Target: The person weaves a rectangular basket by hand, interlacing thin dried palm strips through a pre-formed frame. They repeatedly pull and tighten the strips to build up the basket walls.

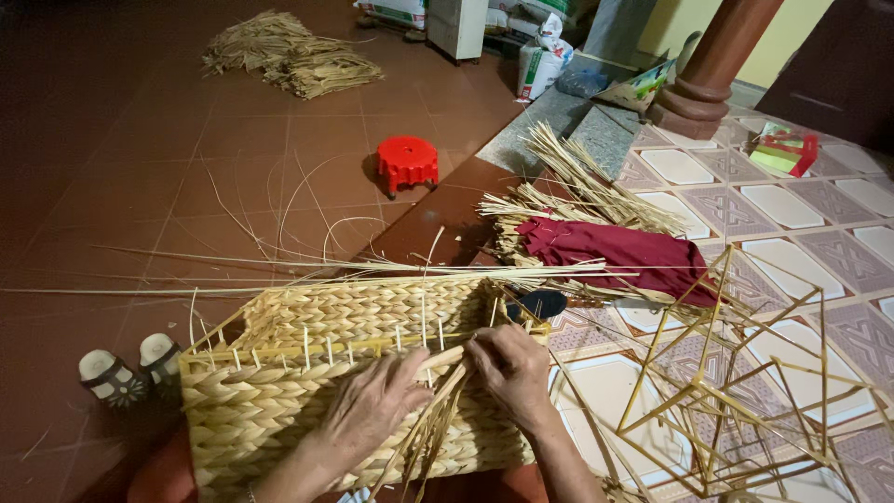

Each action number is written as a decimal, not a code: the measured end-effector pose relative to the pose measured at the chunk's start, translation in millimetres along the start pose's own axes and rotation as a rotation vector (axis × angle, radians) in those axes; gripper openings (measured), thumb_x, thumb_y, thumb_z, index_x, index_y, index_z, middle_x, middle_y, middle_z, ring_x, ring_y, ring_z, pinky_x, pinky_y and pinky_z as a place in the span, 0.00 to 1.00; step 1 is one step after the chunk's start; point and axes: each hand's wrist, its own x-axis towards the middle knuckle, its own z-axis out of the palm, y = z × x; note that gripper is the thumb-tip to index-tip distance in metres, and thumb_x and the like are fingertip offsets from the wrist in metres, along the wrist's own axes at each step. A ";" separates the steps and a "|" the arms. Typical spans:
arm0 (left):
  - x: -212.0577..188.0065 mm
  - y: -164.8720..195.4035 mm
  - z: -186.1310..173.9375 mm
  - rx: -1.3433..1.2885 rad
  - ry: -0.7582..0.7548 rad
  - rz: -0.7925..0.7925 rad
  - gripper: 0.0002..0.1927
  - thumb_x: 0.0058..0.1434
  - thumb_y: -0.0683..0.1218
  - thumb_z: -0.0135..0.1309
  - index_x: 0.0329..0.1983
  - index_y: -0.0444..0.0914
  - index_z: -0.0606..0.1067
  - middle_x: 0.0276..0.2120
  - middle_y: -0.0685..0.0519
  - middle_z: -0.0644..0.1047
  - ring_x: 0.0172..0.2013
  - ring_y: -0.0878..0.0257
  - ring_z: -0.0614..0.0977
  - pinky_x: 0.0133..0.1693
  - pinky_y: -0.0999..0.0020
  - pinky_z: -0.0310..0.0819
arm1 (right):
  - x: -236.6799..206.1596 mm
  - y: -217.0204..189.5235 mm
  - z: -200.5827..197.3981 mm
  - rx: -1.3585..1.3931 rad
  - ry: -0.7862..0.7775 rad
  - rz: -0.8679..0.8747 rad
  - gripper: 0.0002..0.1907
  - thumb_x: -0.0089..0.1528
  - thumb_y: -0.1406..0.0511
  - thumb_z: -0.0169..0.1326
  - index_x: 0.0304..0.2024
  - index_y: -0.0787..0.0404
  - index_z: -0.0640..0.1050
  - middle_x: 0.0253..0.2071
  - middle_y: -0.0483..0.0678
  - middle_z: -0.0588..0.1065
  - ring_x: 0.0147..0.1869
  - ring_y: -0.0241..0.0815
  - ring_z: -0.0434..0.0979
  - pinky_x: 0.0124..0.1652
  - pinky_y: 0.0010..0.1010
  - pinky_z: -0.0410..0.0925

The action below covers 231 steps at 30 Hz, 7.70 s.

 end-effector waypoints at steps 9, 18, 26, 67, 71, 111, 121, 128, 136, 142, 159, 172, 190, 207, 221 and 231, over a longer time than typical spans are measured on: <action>-2.4 -17.1 10.2 0.047 -0.149 -0.299 0.10 0.74 0.42 0.48 0.36 0.35 0.74 0.16 0.56 0.72 0.14 0.68 0.74 0.13 0.72 0.68 | -18.9 25.6 26.2 -0.073 -0.021 0.100 0.07 0.59 0.67 0.66 0.34 0.61 0.80 0.25 0.46 0.77 0.24 0.36 0.75 0.22 0.29 0.68; 26.9 -11.0 -41.1 0.278 -0.283 -0.346 0.22 0.65 0.62 0.56 0.23 0.43 0.74 0.08 0.59 0.68 0.08 0.70 0.65 0.10 0.70 0.59 | -48.1 26.3 -18.2 0.317 0.125 0.346 0.11 0.62 0.70 0.62 0.47 0.64 0.80 0.39 0.48 0.81 0.39 0.33 0.80 0.39 0.25 0.73; 19.5 12.7 -72.5 0.118 -0.198 -0.168 0.13 0.65 0.50 0.60 0.31 0.37 0.80 0.12 0.55 0.74 0.09 0.70 0.70 0.11 0.68 0.60 | -201.8 128.2 -114.1 0.173 -0.065 1.037 0.05 0.63 0.67 0.61 0.37 0.63 0.84 0.31 0.47 0.82 0.34 0.36 0.80 0.34 0.30 0.71; -4.1 103.8 -22.3 -0.343 -0.091 -0.400 0.26 0.54 0.47 0.66 0.55 0.31 0.78 0.39 0.49 0.80 0.41 0.58 0.79 0.43 0.62 0.75 | -112.6 -74.2 -35.0 0.079 0.140 0.122 0.13 0.54 0.74 0.66 0.41 0.64 0.78 0.32 0.51 0.75 0.34 0.50 0.75 0.33 0.37 0.67; -8.2 98.5 9.8 -0.898 -0.053 -0.640 0.17 0.56 0.39 0.62 0.50 0.34 0.78 0.41 0.51 0.83 0.41 0.63 0.83 0.43 0.69 0.79 | -141.2 -62.7 -32.7 0.060 0.066 0.161 0.16 0.53 0.74 0.67 0.43 0.63 0.79 0.36 0.51 0.77 0.38 0.49 0.80 0.36 0.35 0.71; 38.8 25.0 -221.3 -0.038 0.496 -0.266 0.04 0.63 0.39 0.55 0.40 0.33 0.78 0.34 0.45 0.81 0.33 0.57 0.83 0.33 0.68 0.83 | -74.8 14.7 -31.0 0.127 -0.080 0.323 0.17 0.60 0.71 0.60 0.52 0.60 0.81 0.40 0.51 0.81 0.36 0.37 0.81 0.33 0.26 0.76; 53.2 28.7 -23.3 -0.244 0.186 -0.069 0.04 0.60 0.37 0.61 0.38 0.31 0.80 0.33 0.46 0.79 0.33 0.60 0.81 0.32 0.73 0.81 | -22.7 -7.5 7.5 0.026 0.028 0.095 0.12 0.57 0.72 0.64 0.43 0.59 0.82 0.30 0.47 0.75 0.31 0.39 0.76 0.28 0.31 0.69; 66.5 34.5 15.7 -0.156 0.291 -0.087 0.05 0.60 0.36 0.60 0.39 0.33 0.81 0.33 0.51 0.78 0.34 0.60 0.79 0.36 0.67 0.75 | -22.2 -16.3 -2.4 -0.024 0.105 -0.150 0.16 0.53 0.75 0.63 0.44 0.63 0.80 0.41 0.51 0.79 0.42 0.46 0.81 0.38 0.32 0.74; 70.9 42.4 16.7 -0.085 0.258 -0.070 0.11 0.55 0.38 0.62 0.42 0.31 0.79 0.33 0.49 0.77 0.37 0.55 0.76 0.39 0.58 0.66 | -29.6 -16.8 -4.0 0.056 0.071 -0.098 0.20 0.49 0.75 0.62 0.45 0.65 0.79 0.48 0.55 0.76 0.48 0.50 0.81 0.45 0.32 0.76; 67.6 26.8 43.2 0.000 -0.009 -0.165 0.01 0.63 0.36 0.58 0.37 0.35 0.79 0.32 0.50 0.75 0.37 0.58 0.72 0.38 0.61 0.68 | -34.8 10.2 16.3 -0.051 0.084 -0.187 0.09 0.58 0.74 0.62 0.41 0.64 0.80 0.45 0.51 0.82 0.42 0.41 0.82 0.36 0.29 0.75; 15.9 37.3 -17.4 0.254 -0.273 0.407 0.18 0.57 0.40 0.58 0.52 0.42 0.77 0.57 0.46 0.63 0.60 0.52 0.64 0.62 0.48 0.56 | 7.8 -9.8 7.9 -0.065 -0.148 -0.243 0.16 0.54 0.73 0.61 0.45 0.61 0.77 0.46 0.51 0.76 0.41 0.44 0.81 0.33 0.30 0.76; 19.8 8.8 -1.0 -1.126 0.171 -0.364 0.07 0.66 0.40 0.50 0.42 0.33 0.78 0.40 0.48 0.75 0.32 0.66 0.77 0.27 0.73 0.77 | 15.4 -15.3 -1.8 0.038 -0.187 -0.171 0.14 0.55 0.77 0.57 0.42 0.60 0.83 0.39 0.49 0.82 0.39 0.44 0.83 0.36 0.34 0.75; 76.7 -15.8 12.0 -0.236 -0.338 -0.608 0.12 0.72 0.52 0.50 0.50 0.41 0.74 0.30 0.49 0.77 0.21 0.65 0.73 0.20 0.69 0.73 | 18.6 -16.9 -4.1 0.106 -0.303 0.121 0.10 0.57 0.73 0.60 0.42 0.64 0.81 0.29 0.53 0.76 0.33 0.50 0.78 0.33 0.39 0.70; 27.7 35.7 21.5 -0.133 0.211 0.161 0.02 0.63 0.36 0.55 0.38 0.32 0.77 0.34 0.46 0.80 0.33 0.58 0.83 0.33 0.65 0.81 | -6.0 12.1 38.4 -0.053 -0.179 -0.043 0.05 0.60 0.69 0.65 0.30 0.59 0.80 0.26 0.43 0.75 0.27 0.35 0.72 0.22 0.29 0.66; 29.0 -26.7 -36.1 0.677 -0.085 0.109 0.16 0.56 0.35 0.60 0.49 0.32 0.77 0.60 0.44 0.74 0.54 0.53 0.70 0.53 0.53 0.59 | 9.0 -26.5 20.6 -0.076 -0.125 -0.128 0.07 0.54 0.73 0.63 0.34 0.66 0.79 0.28 0.50 0.74 0.30 0.47 0.69 0.27 0.36 0.65; -15.5 1.0 -24.7 0.339 -0.112 0.194 0.08 0.57 0.27 0.51 0.38 0.26 0.76 0.32 0.41 0.77 0.37 0.53 0.80 0.39 0.63 0.84 | 1.2 -16.4 35.2 -0.004 -0.011 0.040 0.06 0.56 0.71 0.64 0.28 0.65 0.78 0.24 0.49 0.73 0.26 0.43 0.70 0.26 0.35 0.63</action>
